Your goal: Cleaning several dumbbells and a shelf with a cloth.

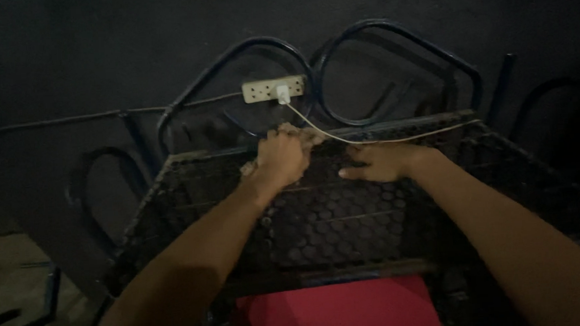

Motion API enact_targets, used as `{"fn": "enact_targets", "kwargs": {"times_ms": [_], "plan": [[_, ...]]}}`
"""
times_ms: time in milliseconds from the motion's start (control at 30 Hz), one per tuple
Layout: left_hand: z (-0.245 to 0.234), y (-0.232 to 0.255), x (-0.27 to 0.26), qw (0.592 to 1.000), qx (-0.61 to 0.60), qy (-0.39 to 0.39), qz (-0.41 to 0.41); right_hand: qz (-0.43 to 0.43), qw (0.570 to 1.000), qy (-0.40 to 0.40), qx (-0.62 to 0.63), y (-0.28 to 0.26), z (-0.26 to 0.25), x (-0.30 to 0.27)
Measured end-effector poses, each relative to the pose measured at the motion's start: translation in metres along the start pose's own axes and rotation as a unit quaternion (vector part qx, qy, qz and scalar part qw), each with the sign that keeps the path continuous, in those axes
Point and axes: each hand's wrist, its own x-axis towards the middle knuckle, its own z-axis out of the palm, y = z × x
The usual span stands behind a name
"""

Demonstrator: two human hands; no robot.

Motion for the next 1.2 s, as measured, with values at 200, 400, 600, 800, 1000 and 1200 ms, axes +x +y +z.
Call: {"fn": "enact_targets", "kwargs": {"times_ms": [200,400,600,800,1000,1200], "plan": [[-0.027,0.029,0.004,0.960,-0.235,-0.004,-0.153,-0.012,0.995,0.095,0.031,0.013,-0.001,-0.023],[0.035,0.054,0.042,0.941,-0.325,-0.070,-0.057,0.081,0.992,0.039,0.085,0.022,0.000,-0.026],[0.096,0.054,0.093,0.894,0.291,-0.102,0.326,0.001,0.988,0.108,0.110,0.039,0.006,-0.035],[0.069,0.063,0.090,0.849,0.351,-0.263,0.296,-0.005,0.985,0.096,0.140,0.040,0.005,-0.037],[0.034,0.058,0.077,0.834,0.351,-0.319,0.282,0.034,0.986,0.066,0.152,0.038,-0.003,-0.041],[0.041,0.002,0.067,0.961,-0.165,-0.173,0.140,0.033,0.982,0.058,0.177,0.047,0.010,-0.033]]}}
